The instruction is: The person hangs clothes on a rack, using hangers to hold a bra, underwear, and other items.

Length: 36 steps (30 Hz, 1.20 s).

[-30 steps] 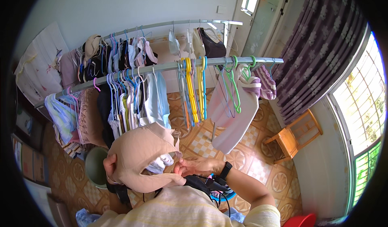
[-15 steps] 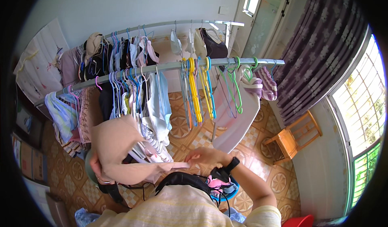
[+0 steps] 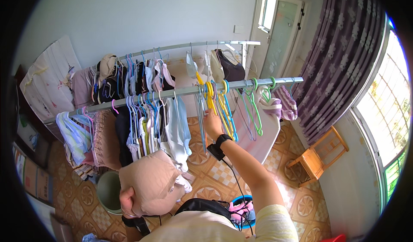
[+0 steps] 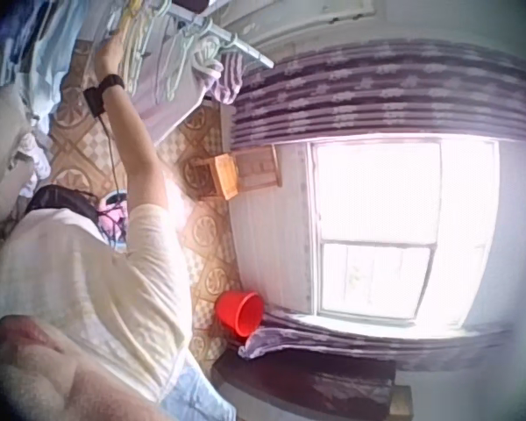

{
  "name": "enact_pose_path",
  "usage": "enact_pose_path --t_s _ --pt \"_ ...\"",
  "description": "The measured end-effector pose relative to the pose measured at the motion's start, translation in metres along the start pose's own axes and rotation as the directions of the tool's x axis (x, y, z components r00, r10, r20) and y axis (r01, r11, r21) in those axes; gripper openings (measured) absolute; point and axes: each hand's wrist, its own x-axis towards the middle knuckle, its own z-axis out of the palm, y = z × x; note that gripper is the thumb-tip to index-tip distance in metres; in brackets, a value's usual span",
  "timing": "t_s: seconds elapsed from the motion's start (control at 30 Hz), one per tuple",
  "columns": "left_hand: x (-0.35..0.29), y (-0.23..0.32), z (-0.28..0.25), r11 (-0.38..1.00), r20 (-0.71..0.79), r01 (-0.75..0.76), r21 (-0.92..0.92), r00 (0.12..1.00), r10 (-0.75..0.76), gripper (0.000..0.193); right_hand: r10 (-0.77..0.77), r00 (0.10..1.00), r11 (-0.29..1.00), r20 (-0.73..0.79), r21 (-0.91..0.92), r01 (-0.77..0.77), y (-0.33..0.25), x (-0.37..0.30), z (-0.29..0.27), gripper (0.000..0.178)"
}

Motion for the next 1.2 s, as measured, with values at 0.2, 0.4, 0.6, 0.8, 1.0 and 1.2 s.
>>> enact_pose_path --t_s 0.2,0.4,0.6,0.8,1.0,1.2 --pt "-0.016 0.008 0.004 0.996 0.006 -0.028 0.079 1.000 0.028 0.056 0.225 0.950 0.942 0.215 0.199 -0.269 -0.016 -0.003 -0.008 0.022" --pt "-0.003 0.003 0.009 0.997 0.008 0.037 0.067 0.999 -0.037 0.058 0.167 0.970 0.846 0.178 0.480 -0.233 -0.040 -0.010 -0.050 0.016" --pt "0.037 -0.001 0.006 0.991 0.068 0.131 -0.002 0.989 -0.131 0.057 0.213 0.927 0.744 0.310 0.563 -0.359 -0.071 -0.060 -0.135 0.008" --pt "0.081 0.012 0.034 0.981 0.171 0.193 -0.025 0.968 -0.186 0.055 0.311 0.943 0.700 0.118 0.643 -0.311 -0.118 -0.179 -0.240 0.008" --pt "0.109 0.006 0.105 0.987 0.266 0.156 0.037 0.951 -0.160 0.054 0.402 0.858 0.373 0.319 0.799 -0.471 -0.121 -0.267 -0.283 0.010" --pt "0.114 -0.007 0.136 0.984 0.336 0.109 0.143 0.930 -0.151 0.059 0.404 0.839 0.241 0.365 0.842 -0.482 -0.102 -0.289 -0.286 0.010"
